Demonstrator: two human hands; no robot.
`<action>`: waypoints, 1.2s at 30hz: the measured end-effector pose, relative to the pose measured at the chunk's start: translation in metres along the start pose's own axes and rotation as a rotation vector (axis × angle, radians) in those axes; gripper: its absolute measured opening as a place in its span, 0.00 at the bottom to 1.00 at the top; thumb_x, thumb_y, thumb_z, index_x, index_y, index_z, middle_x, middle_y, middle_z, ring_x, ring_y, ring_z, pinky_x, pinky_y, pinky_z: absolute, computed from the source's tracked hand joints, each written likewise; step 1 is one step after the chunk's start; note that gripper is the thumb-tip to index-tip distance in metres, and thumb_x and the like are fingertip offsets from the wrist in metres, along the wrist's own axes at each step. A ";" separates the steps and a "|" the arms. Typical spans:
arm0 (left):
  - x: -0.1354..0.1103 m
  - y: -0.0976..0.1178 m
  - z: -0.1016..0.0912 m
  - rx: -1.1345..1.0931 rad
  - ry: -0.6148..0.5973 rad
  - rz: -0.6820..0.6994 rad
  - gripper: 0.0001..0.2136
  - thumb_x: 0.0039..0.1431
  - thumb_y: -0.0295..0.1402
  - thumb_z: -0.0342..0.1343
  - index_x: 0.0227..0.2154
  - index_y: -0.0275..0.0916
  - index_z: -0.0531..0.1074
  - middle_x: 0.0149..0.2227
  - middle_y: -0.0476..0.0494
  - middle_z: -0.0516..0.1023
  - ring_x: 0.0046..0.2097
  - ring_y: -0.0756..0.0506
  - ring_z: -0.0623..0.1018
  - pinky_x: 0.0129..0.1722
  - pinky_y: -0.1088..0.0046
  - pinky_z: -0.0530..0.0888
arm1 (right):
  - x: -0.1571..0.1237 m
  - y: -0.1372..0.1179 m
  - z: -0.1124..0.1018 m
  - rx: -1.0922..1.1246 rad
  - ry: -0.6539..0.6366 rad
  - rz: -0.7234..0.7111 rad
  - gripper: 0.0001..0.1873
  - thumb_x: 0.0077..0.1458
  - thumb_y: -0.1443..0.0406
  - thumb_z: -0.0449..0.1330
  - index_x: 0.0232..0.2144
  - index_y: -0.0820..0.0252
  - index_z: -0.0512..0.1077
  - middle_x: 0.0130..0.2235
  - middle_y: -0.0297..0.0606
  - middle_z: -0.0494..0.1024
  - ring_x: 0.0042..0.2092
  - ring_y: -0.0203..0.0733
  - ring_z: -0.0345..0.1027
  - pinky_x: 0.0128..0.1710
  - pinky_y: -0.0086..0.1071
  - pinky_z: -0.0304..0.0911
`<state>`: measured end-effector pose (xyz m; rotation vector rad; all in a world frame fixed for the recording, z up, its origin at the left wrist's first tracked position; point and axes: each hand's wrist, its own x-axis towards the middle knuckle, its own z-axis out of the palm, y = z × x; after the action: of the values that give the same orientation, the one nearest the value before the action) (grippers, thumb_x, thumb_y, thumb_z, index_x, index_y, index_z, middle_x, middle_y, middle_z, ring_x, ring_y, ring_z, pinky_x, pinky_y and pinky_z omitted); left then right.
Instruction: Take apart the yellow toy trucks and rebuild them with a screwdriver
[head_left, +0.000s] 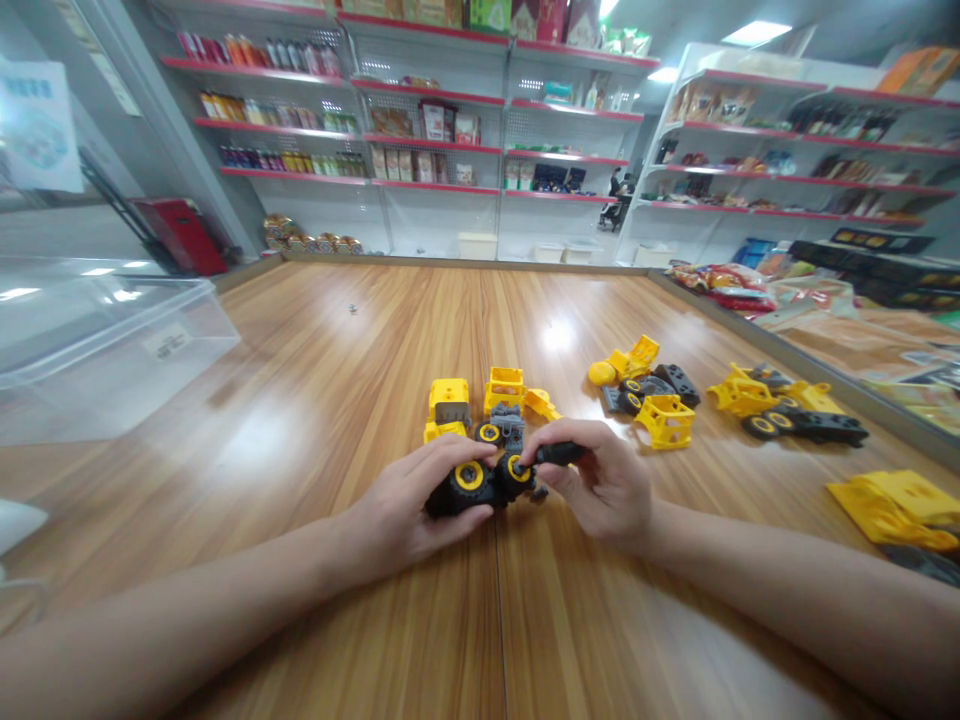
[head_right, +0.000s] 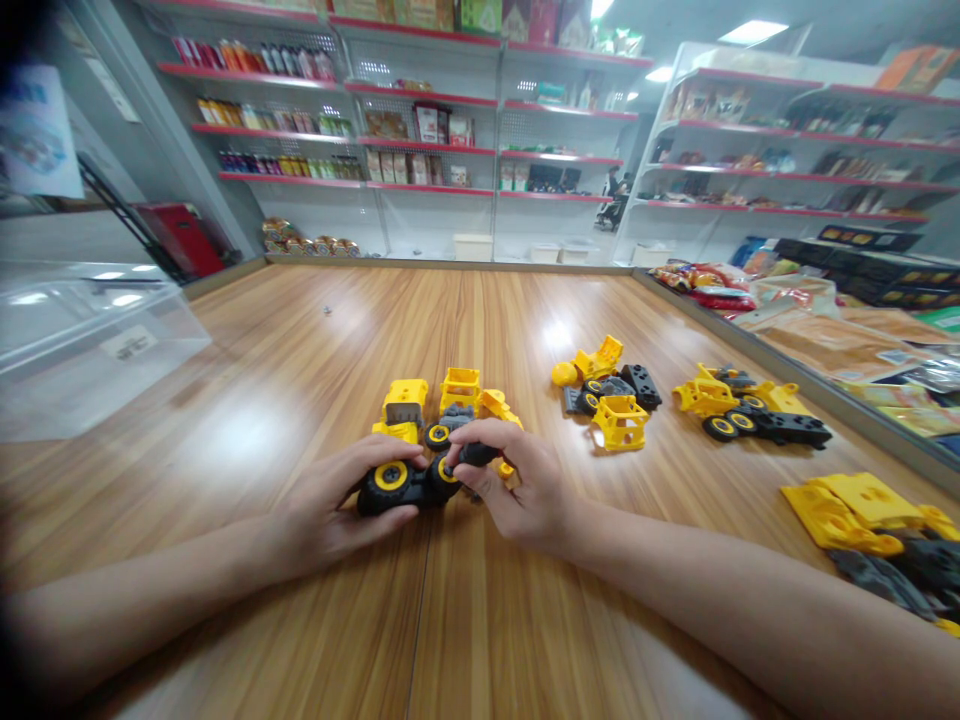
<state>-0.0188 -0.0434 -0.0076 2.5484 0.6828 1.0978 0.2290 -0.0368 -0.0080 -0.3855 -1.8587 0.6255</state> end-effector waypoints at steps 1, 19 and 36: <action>0.000 0.000 0.000 -0.001 -0.001 -0.005 0.25 0.57 0.26 0.62 0.56 0.38 0.62 0.50 0.39 0.75 0.53 0.46 0.75 0.54 0.69 0.73 | 0.000 -0.001 -0.001 -0.002 0.005 0.021 0.24 0.58 0.75 0.58 0.55 0.56 0.65 0.40 0.40 0.76 0.42 0.41 0.73 0.42 0.38 0.71; -0.002 -0.001 -0.001 -0.009 -0.030 0.008 0.26 0.58 0.27 0.60 0.58 0.40 0.60 0.50 0.37 0.75 0.53 0.43 0.76 0.52 0.66 0.75 | 0.001 -0.001 -0.001 0.052 0.058 0.105 0.16 0.64 0.68 0.54 0.54 0.56 0.66 0.44 0.44 0.76 0.40 0.39 0.73 0.35 0.33 0.73; 0.001 0.000 -0.001 0.009 -0.031 0.013 0.26 0.58 0.27 0.60 0.58 0.40 0.60 0.50 0.38 0.75 0.52 0.44 0.76 0.52 0.68 0.75 | 0.003 0.001 -0.002 -0.071 0.077 -0.037 0.19 0.58 0.69 0.62 0.52 0.54 0.70 0.42 0.41 0.78 0.42 0.42 0.73 0.37 0.36 0.73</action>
<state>-0.0191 -0.0433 -0.0066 2.5750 0.6658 1.0593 0.2299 -0.0343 -0.0056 -0.4149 -1.8138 0.5142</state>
